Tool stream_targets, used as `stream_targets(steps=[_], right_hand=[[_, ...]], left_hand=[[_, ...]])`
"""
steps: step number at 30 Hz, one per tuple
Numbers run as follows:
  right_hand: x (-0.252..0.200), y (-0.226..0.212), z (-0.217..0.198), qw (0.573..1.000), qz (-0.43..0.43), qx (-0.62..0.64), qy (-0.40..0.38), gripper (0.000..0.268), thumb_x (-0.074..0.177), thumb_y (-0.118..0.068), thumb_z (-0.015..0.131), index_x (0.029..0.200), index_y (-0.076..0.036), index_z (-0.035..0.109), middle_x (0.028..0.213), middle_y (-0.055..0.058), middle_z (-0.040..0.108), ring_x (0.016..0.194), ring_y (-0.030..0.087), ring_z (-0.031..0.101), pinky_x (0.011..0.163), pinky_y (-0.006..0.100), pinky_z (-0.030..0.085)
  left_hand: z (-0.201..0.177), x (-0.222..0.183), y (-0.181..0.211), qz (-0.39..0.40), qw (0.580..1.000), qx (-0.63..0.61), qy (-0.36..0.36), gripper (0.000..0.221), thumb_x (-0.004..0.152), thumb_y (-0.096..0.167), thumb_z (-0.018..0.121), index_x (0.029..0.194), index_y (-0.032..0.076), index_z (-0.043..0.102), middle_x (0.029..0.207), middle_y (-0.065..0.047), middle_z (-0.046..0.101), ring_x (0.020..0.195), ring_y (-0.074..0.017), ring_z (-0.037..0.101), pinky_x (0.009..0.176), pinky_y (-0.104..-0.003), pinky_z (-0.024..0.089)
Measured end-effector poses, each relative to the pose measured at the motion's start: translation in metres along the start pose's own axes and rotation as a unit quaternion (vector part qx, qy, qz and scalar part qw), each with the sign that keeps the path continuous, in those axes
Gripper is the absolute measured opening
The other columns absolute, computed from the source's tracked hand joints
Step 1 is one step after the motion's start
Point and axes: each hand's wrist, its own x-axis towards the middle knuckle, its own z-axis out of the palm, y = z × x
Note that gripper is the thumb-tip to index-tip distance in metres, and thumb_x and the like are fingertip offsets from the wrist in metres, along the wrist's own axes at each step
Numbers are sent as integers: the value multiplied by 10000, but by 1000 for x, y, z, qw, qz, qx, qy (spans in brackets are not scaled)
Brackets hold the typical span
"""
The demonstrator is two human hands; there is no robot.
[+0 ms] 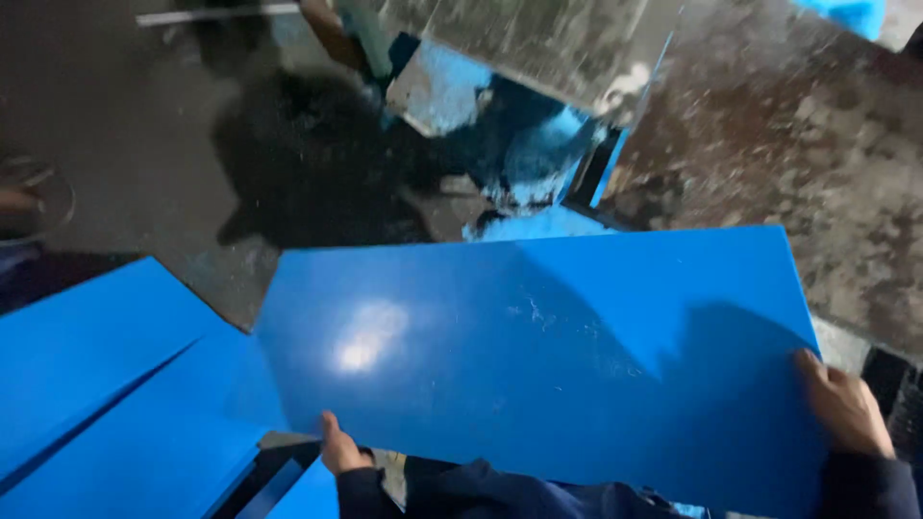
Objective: Trimming blue plastic panels to size using a table saw on a production floor.
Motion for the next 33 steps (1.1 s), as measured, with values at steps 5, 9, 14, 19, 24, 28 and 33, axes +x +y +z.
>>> stream_targets(steps=[5,9,14,19,24,28,33], right_hand=[[47,104,37,993,16,110,32,839,1112,-657,428,1000,120,725,879,345,677,898,498,707,846,570,527],[62,173,82,975,114,188,41,842,1095,-695,486,1100,113,722,1022,369,682,1010,487,645,894,548,480],[72,195,88,944,171,277,53,836,1069,-711,526,1143,101,710,1102,369,681,1061,460,643,913,533,471],[87,195,123,923,209,318,61,820,1050,-717,544,1177,79,696,1140,355,660,1058,434,654,904,531,467],[159,235,206,957,132,229,117,712,1073,-656,548,1310,1,687,1116,370,654,976,471,634,824,560,482],[211,181,166,924,155,246,249,737,989,-577,678,1062,151,584,1019,335,645,938,450,619,880,590,494],[140,-73,109,906,-95,96,400,717,859,-416,785,1380,3,526,1357,236,572,1298,461,523,1044,589,468]], left_hand=[[173,-62,86,101,992,-10,-71,536,976,382,675,1382,41,593,1289,-121,669,1034,-261,679,844,-444,590],[286,-87,102,155,975,34,-156,540,944,378,700,1362,49,604,1298,-91,675,1077,-225,671,880,-440,570],[396,-90,68,205,953,83,-209,535,948,348,748,1322,-19,643,1265,-161,684,1058,-276,650,892,-453,548],[442,-144,53,98,946,128,-281,524,943,379,691,1313,20,597,1277,-141,671,1082,-272,666,890,-471,558],[478,-102,-1,68,947,167,-266,562,963,409,688,1359,25,582,1311,-102,644,1122,-265,635,907,-481,539],[512,-112,-27,-49,961,160,-221,611,943,487,665,1344,32,592,1286,-123,671,1088,-301,653,836,-491,548],[517,-116,-82,-49,955,134,-262,638,932,509,671,1359,44,583,1306,-132,651,1087,-297,666,854,-484,546]])
